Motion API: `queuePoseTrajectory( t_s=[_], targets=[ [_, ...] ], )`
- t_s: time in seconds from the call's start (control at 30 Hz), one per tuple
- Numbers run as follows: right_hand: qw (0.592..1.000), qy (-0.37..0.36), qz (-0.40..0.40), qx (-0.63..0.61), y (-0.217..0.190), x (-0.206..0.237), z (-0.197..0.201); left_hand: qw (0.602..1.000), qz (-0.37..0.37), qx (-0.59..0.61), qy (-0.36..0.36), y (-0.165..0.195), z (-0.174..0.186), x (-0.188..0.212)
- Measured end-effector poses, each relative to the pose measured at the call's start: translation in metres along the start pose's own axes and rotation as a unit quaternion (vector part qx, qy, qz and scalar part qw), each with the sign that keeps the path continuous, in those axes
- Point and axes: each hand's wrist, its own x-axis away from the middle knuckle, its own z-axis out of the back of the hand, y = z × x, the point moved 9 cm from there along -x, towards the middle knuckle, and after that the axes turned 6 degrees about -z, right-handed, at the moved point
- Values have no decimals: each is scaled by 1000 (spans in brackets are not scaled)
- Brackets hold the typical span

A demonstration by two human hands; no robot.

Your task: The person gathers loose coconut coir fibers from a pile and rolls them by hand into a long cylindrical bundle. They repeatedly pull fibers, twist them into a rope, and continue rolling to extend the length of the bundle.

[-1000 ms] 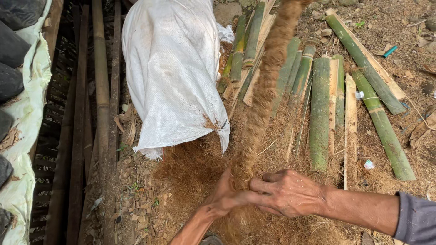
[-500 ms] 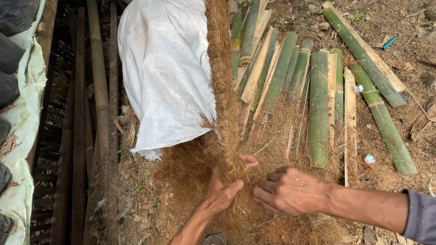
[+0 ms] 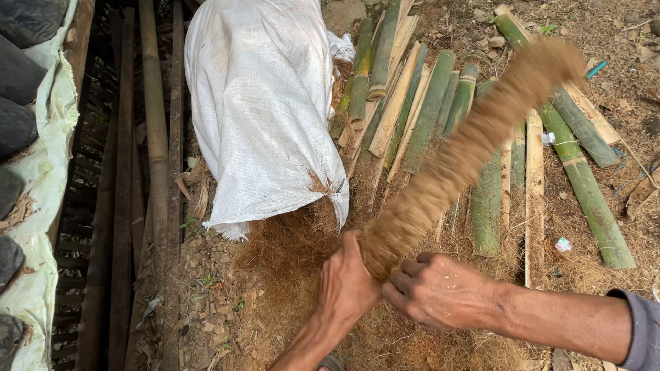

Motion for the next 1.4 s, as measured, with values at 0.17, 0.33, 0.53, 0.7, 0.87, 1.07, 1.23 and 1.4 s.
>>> queuePoseTrajectory(
  t_s=[0.17, 0.33, 0.53, 0.7, 0.87, 1.07, 1.23, 1.4],
  targets=[
    [994, 4, 50, -96, 4, -11, 6, 980, -101, -157, -67, 14, -19, 8],
    [938, -117, -72, -319, 38, -16, -15, 938, -168, -275, -125, 1, -47, 14],
    [872, -123, -230, -413, 80, -10, -51, 898, -272, -322, -129, 17, -47, 24],
    [849, -71, -197, -485, 81, -6, -69, 875, -360, -317, -71, 34, -35, 32],
    [696, -215, -243, -641, 82, 14, -110, 832, -445, -328, 40, 36, -22, 47],
    [717, -199, -140, -653, 83, 25, -105, 772, -531, -336, 99, 27, -3, 65],
    [751, -222, -123, -610, 85, 39, -108, 813, -510, -259, 112, 14, 13, 57],
    [842, 137, 130, -506, 84, 73, -37, 865, -448, -181, 133, -3, 37, 41]
  ],
)
